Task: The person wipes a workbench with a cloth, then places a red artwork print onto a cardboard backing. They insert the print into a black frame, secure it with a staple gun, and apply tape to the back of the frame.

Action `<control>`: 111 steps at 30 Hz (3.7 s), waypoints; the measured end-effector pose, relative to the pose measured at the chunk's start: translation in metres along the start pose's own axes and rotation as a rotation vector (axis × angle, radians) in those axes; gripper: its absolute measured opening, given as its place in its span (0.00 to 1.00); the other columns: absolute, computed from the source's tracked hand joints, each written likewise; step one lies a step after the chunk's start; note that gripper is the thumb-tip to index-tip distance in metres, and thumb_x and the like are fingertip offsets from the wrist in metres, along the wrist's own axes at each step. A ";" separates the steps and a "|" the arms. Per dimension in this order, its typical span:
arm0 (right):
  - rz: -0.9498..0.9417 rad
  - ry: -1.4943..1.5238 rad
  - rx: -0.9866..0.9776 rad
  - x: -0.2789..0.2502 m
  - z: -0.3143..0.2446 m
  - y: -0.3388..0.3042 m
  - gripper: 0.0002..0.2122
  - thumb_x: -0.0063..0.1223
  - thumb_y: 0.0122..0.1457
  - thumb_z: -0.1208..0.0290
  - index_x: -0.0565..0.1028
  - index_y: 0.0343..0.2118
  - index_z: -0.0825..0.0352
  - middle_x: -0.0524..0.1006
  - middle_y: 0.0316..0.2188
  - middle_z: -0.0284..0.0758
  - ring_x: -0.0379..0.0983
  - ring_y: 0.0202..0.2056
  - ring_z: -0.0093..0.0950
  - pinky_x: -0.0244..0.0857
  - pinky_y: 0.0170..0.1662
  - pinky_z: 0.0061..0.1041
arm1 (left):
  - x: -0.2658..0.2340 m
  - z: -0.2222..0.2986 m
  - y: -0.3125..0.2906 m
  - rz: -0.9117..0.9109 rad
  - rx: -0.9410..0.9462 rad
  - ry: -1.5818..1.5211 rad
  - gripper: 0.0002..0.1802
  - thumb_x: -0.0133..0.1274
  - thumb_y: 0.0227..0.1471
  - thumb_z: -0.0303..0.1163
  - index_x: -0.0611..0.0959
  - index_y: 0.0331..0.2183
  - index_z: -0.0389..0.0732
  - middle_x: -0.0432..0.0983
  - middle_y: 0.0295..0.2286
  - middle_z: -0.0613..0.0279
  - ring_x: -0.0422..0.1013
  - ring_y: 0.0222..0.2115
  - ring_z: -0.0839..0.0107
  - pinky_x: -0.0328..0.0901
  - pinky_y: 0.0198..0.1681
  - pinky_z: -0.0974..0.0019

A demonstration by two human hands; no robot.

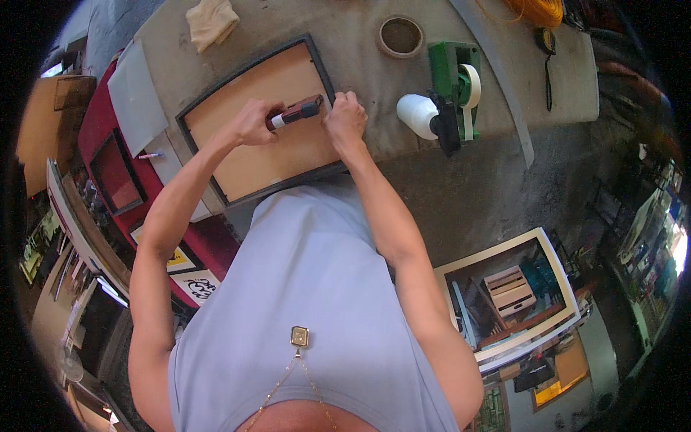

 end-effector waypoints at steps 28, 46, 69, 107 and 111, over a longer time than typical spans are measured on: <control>-0.146 0.058 -0.048 -0.009 0.049 -0.090 0.18 0.65 0.36 0.73 0.71 0.32 0.69 0.69 0.31 0.44 0.71 0.35 0.47 0.67 0.36 0.40 | 0.089 0.055 -0.042 -0.122 -0.205 0.038 0.22 0.54 0.26 0.28 0.79 0.32 0.35 0.77 0.26 0.46 0.74 0.28 0.54 0.67 0.34 0.58; -0.434 0.563 0.071 -0.015 -0.057 -0.021 0.31 0.60 0.45 0.56 0.67 0.50 0.70 0.76 0.34 0.40 0.73 0.34 0.30 0.66 0.37 0.27 | 0.034 -0.053 -0.027 0.383 -0.232 -1.184 0.32 0.53 0.49 0.51 0.75 0.47 0.36 0.74 0.43 0.56 0.69 0.43 0.71 0.61 0.49 0.66; -0.369 0.270 0.191 -0.009 -0.124 -0.009 0.20 0.56 0.45 0.61 0.74 0.35 0.75 0.76 0.22 0.48 0.76 0.25 0.39 0.67 0.30 0.33 | -0.054 -0.123 0.017 0.469 -0.303 0.291 0.30 0.65 0.31 0.36 0.79 0.43 0.46 0.73 0.39 0.61 0.68 0.41 0.58 0.64 0.47 0.59; -0.447 0.307 0.123 0.134 -0.238 -0.087 0.20 0.50 0.42 0.62 0.72 0.34 0.75 0.76 0.27 0.51 0.74 0.31 0.45 0.66 0.38 0.37 | -0.075 -0.248 -0.112 0.576 -0.248 0.185 0.28 0.62 0.27 0.25 0.80 0.40 0.42 0.73 0.38 0.58 0.68 0.41 0.55 0.65 0.46 0.60; -0.416 0.258 0.114 0.146 -0.280 -0.072 0.21 0.49 0.43 0.62 0.73 0.38 0.74 0.76 0.31 0.54 0.73 0.37 0.49 0.64 0.43 0.38 | -0.075 -0.261 -0.123 0.615 -0.138 0.142 0.26 0.58 0.28 0.22 0.79 0.38 0.40 0.73 0.36 0.55 0.68 0.39 0.54 0.65 0.46 0.58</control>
Point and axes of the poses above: each hand's wrist, its own y-axis towards the middle knuckle, its own x-axis out of the palm, z = x × y, the point moved 3 cm from there along y, towards the middle knuckle
